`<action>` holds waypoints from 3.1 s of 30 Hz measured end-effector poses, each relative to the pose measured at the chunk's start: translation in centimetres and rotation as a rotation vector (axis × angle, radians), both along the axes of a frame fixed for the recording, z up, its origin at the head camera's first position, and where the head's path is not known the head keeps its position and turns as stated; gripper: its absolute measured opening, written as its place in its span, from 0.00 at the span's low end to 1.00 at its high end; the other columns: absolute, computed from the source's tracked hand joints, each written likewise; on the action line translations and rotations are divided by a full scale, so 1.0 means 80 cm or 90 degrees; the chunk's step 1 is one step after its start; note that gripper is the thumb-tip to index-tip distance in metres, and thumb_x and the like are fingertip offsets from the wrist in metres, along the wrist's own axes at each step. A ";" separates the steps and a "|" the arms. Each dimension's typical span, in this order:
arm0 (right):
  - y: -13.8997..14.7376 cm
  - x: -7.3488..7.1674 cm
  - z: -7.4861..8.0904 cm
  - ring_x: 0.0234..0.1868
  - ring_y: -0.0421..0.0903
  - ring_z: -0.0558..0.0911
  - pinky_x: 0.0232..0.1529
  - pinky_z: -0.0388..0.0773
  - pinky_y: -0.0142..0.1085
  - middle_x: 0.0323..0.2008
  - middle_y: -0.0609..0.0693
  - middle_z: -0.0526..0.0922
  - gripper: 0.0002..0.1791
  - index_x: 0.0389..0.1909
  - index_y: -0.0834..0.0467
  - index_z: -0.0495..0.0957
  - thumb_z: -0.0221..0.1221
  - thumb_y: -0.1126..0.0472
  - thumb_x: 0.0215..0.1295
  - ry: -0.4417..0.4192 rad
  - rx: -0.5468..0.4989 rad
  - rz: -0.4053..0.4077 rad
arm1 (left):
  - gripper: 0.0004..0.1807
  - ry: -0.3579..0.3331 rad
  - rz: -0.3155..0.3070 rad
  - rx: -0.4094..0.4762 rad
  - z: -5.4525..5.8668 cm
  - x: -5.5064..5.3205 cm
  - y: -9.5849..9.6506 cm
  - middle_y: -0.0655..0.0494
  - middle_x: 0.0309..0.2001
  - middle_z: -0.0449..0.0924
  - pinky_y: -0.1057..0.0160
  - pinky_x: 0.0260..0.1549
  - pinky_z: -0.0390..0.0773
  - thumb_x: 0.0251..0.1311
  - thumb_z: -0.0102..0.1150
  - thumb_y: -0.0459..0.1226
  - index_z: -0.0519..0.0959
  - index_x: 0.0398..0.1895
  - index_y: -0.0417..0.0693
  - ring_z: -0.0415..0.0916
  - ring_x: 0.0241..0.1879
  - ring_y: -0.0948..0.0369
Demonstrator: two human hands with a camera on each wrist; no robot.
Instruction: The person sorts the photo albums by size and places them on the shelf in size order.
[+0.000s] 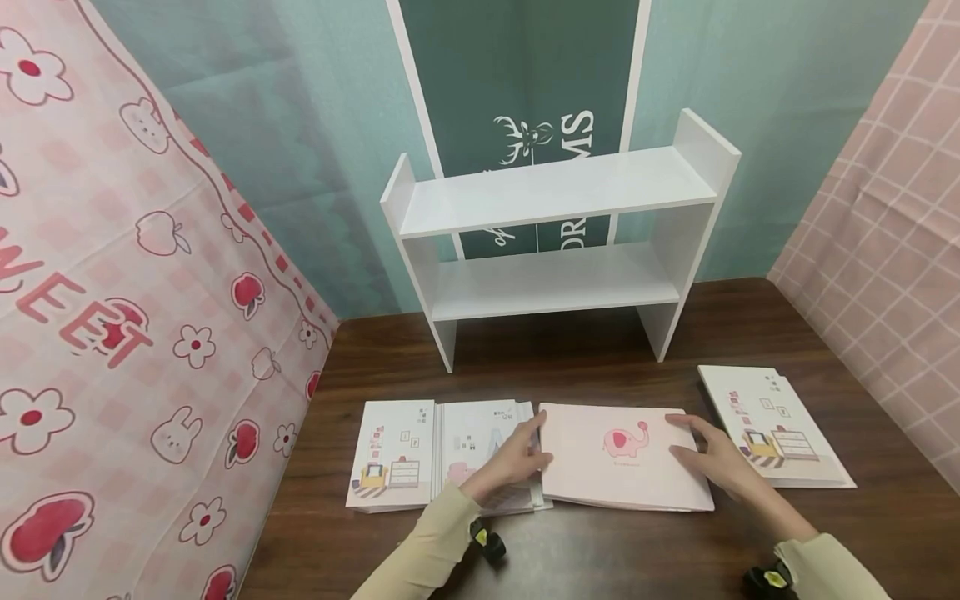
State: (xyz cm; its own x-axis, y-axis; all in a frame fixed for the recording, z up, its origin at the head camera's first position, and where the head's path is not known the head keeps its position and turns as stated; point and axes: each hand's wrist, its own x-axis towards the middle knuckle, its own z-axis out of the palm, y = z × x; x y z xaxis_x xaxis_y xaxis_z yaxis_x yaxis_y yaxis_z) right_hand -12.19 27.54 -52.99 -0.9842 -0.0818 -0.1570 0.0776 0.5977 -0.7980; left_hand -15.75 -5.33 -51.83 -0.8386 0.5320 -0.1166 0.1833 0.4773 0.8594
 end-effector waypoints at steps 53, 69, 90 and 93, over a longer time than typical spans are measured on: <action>-0.006 -0.005 0.024 0.69 0.66 0.38 0.60 0.35 0.68 0.70 0.67 0.47 0.34 0.66 0.61 0.58 0.59 0.57 0.61 -0.004 -0.213 0.035 | 0.34 -0.020 0.003 0.196 0.039 0.001 -0.022 0.29 0.64 0.57 0.73 0.37 0.77 0.59 0.53 0.25 0.52 0.67 0.29 0.67 0.56 0.37; -0.006 -0.004 0.021 0.72 0.57 0.33 0.48 0.50 0.08 0.72 0.61 0.39 0.35 0.70 0.51 0.55 0.57 0.58 0.63 -0.005 -0.281 0.044 | 0.37 -0.108 0.039 0.234 0.032 0.000 -0.028 0.29 0.62 0.58 0.64 0.37 0.80 0.58 0.55 0.27 0.52 0.69 0.35 0.75 0.47 0.38; -0.022 0.002 0.034 0.45 0.34 0.73 0.39 0.74 0.28 0.68 0.60 0.51 0.34 0.68 0.49 0.58 0.59 0.57 0.62 -0.031 -0.265 0.034 | 0.47 -0.101 0.042 0.169 0.012 -0.003 -0.034 0.56 0.72 0.48 0.65 0.39 0.79 0.48 0.70 0.39 0.54 0.70 0.69 0.69 0.58 0.47; -0.023 0.001 0.035 0.43 0.35 0.74 0.38 0.74 0.29 0.66 0.58 0.54 0.34 0.69 0.50 0.57 0.59 0.58 0.62 -0.012 -0.267 0.041 | 0.48 -0.101 0.037 0.180 0.014 -0.003 -0.035 0.56 0.72 0.47 0.64 0.39 0.79 0.48 0.70 0.39 0.54 0.70 0.70 0.69 0.58 0.46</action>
State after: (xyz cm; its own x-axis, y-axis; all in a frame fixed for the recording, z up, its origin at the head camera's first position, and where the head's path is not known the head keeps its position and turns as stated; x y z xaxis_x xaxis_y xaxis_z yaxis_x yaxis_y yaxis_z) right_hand -12.09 25.67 -50.16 -0.9723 -0.2040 -0.1143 0.0669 0.2256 -0.9719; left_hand -16.02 -8.16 -50.75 -0.8516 0.5139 -0.1032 0.0157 0.2218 0.9750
